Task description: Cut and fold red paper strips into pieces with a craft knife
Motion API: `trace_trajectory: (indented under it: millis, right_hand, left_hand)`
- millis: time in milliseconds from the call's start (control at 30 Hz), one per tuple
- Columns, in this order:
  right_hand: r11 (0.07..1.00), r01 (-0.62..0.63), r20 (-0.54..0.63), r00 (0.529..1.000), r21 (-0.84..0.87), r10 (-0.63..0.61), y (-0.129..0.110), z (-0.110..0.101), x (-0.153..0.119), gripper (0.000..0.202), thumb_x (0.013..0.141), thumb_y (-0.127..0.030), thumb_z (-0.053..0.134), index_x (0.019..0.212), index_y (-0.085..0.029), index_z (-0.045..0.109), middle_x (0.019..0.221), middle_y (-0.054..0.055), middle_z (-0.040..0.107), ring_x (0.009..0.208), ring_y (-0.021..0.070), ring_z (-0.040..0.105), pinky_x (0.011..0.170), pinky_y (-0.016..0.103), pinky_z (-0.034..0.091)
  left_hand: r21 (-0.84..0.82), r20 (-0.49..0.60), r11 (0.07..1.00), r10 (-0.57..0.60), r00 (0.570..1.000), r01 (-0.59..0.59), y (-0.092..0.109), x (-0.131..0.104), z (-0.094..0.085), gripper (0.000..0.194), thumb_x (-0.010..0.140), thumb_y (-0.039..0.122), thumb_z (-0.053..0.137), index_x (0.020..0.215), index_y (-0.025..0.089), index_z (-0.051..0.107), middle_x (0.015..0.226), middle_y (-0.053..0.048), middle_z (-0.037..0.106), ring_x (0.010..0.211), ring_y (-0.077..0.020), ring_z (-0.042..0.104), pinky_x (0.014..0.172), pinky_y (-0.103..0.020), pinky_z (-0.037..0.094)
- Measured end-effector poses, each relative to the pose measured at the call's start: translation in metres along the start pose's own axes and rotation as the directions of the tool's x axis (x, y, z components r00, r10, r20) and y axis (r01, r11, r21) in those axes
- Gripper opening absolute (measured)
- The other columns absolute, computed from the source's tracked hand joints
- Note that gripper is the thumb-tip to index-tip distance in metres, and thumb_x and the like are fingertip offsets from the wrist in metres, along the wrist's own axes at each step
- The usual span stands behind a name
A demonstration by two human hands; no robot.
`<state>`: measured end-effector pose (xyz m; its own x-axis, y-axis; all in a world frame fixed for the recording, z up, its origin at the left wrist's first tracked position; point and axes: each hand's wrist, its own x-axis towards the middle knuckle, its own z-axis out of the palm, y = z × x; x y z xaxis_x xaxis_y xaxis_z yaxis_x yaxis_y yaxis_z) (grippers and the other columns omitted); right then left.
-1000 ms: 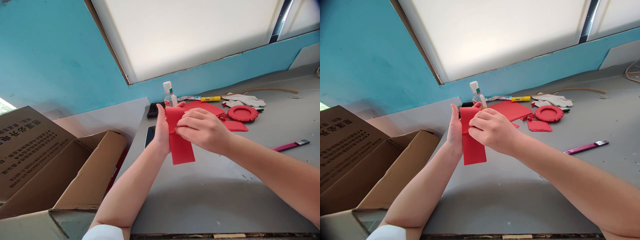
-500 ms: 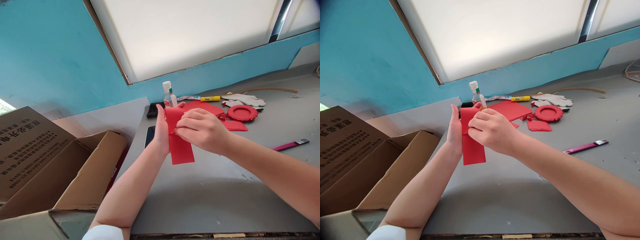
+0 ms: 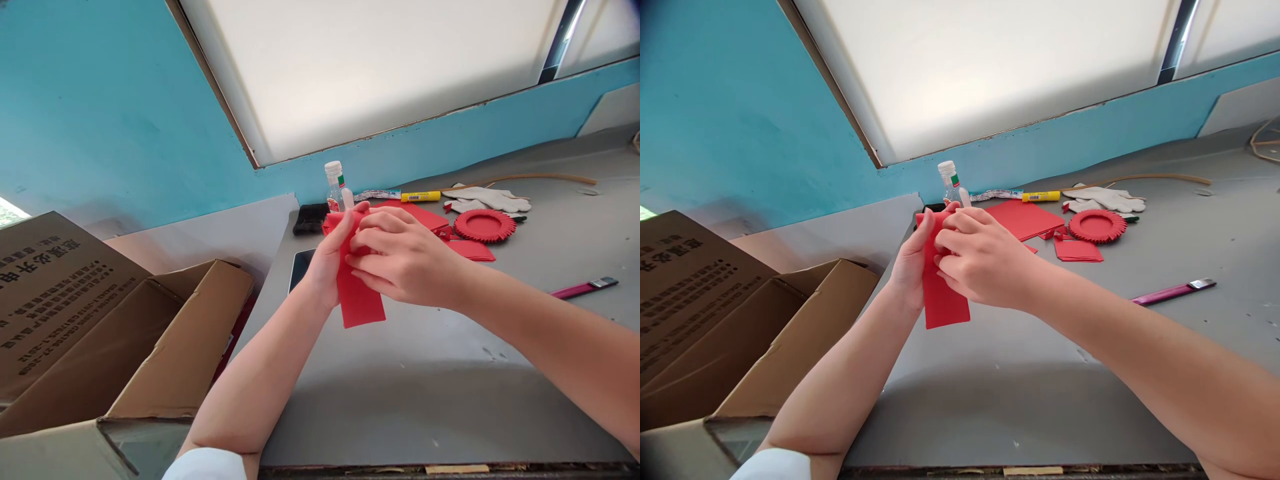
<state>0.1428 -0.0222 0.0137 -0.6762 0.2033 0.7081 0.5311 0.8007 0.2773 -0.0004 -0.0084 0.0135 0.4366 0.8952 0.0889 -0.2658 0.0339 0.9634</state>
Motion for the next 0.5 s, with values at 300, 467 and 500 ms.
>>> trace_trajectory:
  millis: [300, 467, 500]
  right_hand:
    - [0.818, -0.445, 0.019, 0.882, 0.364, 0.472, 0.024, -0.019, -0.005, 0.018, 0.083, -0.026, 0.051, 0.081, -0.023, 0.069, 0.088, 0.002, 0.065, 0.084, 0.0165, 0.056, 0.068, 0.029, 0.045]
    - [0.669, -0.652, 0.377, 0.756, 0.357, 0.536, 0.031, -0.020, -0.006, 0.017, 0.079, -0.034, 0.056, 0.087, -0.027, 0.069, 0.079, -0.001, 0.064, 0.067, 0.0139, 0.056, 0.053, 0.026, 0.040]
    - [0.650, -0.670, 0.431, 0.736, 0.357, 0.522, 0.030, -0.020, -0.005, 0.016, 0.078, -0.033, 0.056, 0.084, -0.026, 0.069, 0.076, -0.002, 0.064, 0.065, 0.0133, 0.056, 0.051, 0.025, 0.039]
  left_hand:
    - [-0.118, 0.185, 0.987, -0.084, 0.979, 0.107, -0.009, 0.005, -0.001, 0.006, 0.080, 0.022, 0.050, 0.075, 0.019, 0.053, 0.061, 0.002, 0.041, 0.048, -0.0079, 0.041, 0.047, -0.022, 0.034]
    - [-0.061, 0.360, 0.961, -0.232, 0.904, 0.271, -0.013, 0.004, -0.002, 0.009, 0.079, 0.014, 0.050, 0.070, 0.016, 0.049, 0.062, 0.001, 0.046, 0.050, -0.0071, 0.042, 0.048, -0.021, 0.033]
    - [-0.040, 0.384, 0.957, -0.252, 0.888, 0.289, -0.013, 0.004, -0.004, 0.007, 0.079, 0.014, 0.050, 0.072, 0.015, 0.050, 0.063, 0.000, 0.049, 0.051, -0.0078, 0.045, 0.050, -0.021, 0.036]
